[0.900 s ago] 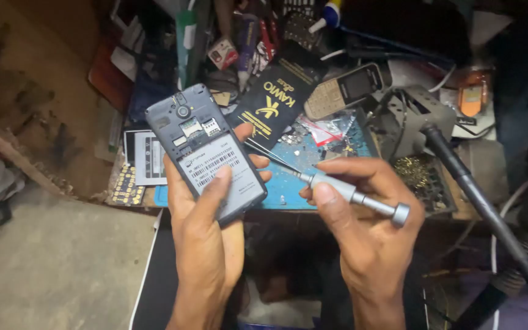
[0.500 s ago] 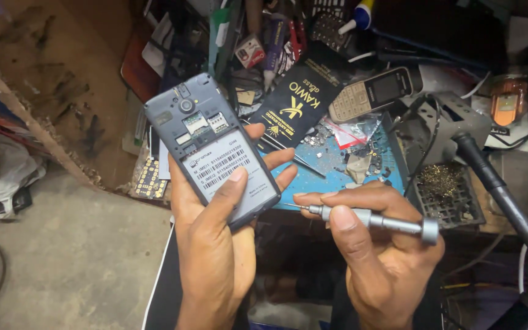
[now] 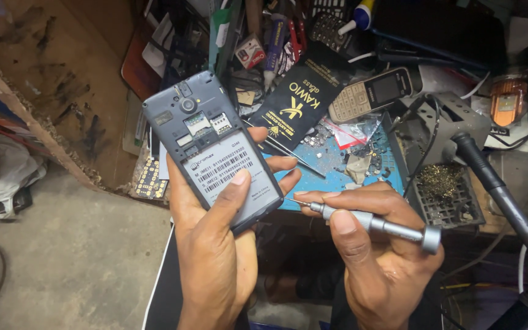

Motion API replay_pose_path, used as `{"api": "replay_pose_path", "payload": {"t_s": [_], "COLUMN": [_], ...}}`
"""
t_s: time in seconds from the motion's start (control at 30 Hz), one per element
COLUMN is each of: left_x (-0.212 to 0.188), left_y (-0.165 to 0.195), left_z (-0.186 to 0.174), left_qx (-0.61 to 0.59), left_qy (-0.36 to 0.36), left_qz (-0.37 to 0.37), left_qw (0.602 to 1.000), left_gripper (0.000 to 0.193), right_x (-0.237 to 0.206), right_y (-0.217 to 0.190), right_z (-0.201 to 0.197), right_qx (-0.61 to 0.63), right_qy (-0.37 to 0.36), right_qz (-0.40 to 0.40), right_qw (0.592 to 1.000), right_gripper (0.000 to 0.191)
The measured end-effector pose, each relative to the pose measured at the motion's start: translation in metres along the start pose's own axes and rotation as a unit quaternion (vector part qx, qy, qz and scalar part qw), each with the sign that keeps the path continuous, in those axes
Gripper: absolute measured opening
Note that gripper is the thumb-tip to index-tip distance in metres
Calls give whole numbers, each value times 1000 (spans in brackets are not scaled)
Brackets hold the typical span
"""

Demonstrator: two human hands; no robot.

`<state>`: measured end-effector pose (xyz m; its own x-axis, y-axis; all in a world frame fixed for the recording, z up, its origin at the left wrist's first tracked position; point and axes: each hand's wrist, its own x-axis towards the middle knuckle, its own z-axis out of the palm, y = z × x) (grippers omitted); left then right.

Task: The person uses a precision screwdriver to unscrew and pry open a smartphone, removing the back cover and internal components. They work over a cluttered repair bench, lifting out the battery and main board and setting parts on the work surface.

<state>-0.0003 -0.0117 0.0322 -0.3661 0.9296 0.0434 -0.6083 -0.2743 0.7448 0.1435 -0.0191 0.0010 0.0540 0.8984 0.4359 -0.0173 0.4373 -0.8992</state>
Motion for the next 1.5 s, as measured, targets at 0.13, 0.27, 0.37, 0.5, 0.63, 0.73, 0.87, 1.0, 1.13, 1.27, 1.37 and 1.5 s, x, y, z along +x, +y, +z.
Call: {"api": "replay_pose_path", "payload": {"t_s": [0.13,0.27,0.37,0.5,0.63,0.73,0.87,1.0,1.13,1.27,1.37,1.5], "left_x": [0,0,-1,-1,-1,-3,-5,-6,-7,-8,-10,-10], "left_y": [-1,-1,-1,-2,-3,-6,-12,-18,-21,-26,-31,-36], "left_z": [0,-1,-1,-1,-1,0,2,2,1,1,1,-1], "left_qx": [-2,-3,-6,-6,6,16,23,36,34,39,40,53], "left_qy": [0,-1,-2,-1,5,8,11,19,34,41,40,46], "left_qz": [0,1,2,2,3,1,-2,10,9,-6,-6,0], "left_qw": [1000,1000,1000,1000,1000,1000,1000,999,999,998,998,998], "left_gripper": [57,57,58,59,60,61,60,60,58,52,50,52], "right_x": [-1,-2,-3,-1,5,6,8,9,5,3,0,-1], "right_y": [1,3,3,-2,-8,-11,-9,-10,-8,-5,-3,-1], "right_z": [-1,0,0,0,1,5,11,10,15,17,16,11], "right_qx": [7,25,9,-17,-94,-99,-34,-87,-40,-60,-99,-117], "right_qy": [-5,-12,-11,-11,-18,14,68,70,74,86,80,48], "right_qz": [-1,-11,-15,4,8,33,40,20,30,55,36,58], "right_qw": [1000,1000,1000,1000,995,994,996,994,996,993,991,990], "right_gripper": [13,14,13,12,10,19,53,66,55,45,42,39]}}
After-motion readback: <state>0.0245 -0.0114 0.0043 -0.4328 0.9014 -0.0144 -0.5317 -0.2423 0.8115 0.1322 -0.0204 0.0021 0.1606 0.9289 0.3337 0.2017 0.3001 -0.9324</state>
